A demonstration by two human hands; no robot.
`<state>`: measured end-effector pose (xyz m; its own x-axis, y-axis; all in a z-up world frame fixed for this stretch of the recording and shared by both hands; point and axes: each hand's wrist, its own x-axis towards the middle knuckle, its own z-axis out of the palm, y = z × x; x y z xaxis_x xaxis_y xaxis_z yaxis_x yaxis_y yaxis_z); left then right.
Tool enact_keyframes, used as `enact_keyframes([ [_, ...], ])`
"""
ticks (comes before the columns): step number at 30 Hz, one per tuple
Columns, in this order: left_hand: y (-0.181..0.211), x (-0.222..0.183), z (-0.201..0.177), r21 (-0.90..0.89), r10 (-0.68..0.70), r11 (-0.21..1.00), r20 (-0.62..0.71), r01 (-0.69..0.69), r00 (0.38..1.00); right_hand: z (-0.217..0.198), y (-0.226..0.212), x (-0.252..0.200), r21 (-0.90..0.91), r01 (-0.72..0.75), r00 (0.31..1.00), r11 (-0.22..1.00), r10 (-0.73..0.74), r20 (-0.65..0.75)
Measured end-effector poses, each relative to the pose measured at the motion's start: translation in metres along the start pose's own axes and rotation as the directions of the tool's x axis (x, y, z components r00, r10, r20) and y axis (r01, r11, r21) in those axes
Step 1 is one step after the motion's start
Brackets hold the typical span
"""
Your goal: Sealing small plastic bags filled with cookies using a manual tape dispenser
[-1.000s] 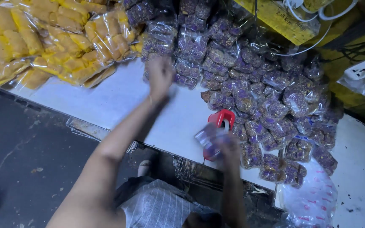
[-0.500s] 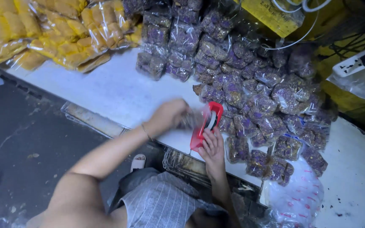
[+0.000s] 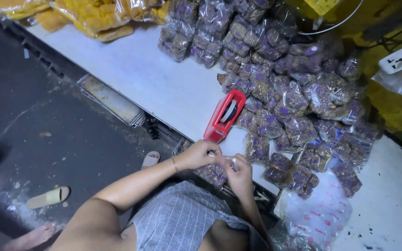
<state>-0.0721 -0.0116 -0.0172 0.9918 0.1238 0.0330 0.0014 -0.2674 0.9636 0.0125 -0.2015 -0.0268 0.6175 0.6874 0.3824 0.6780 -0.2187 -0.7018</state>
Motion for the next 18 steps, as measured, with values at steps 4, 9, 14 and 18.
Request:
enact_keyframes([
  [4,-0.007,-0.009,0.025,-0.06,-0.033,0.998,0.04,0.035,0.999,-0.02,0.0,-0.016,0.341,-0.418,0.908,0.842,0.398,0.129],
  [9,0.009,-0.015,0.05,-0.042,0.232,0.972,0.004,-0.232,0.973,-0.011,0.04,-0.029,0.742,-0.369,0.897,0.559,0.422,0.128],
  [14,-0.032,-0.006,0.068,0.04,0.164,0.986,-0.076,-0.161,0.984,-0.03,0.039,-0.035,0.423,-0.508,0.861,0.75,0.454,0.229],
  [18,-0.02,0.007,0.065,-0.094,0.051,0.994,-0.058,-0.057,0.997,-0.029,0.054,-0.04,0.347,-0.318,0.946,0.882,0.32,0.054],
])
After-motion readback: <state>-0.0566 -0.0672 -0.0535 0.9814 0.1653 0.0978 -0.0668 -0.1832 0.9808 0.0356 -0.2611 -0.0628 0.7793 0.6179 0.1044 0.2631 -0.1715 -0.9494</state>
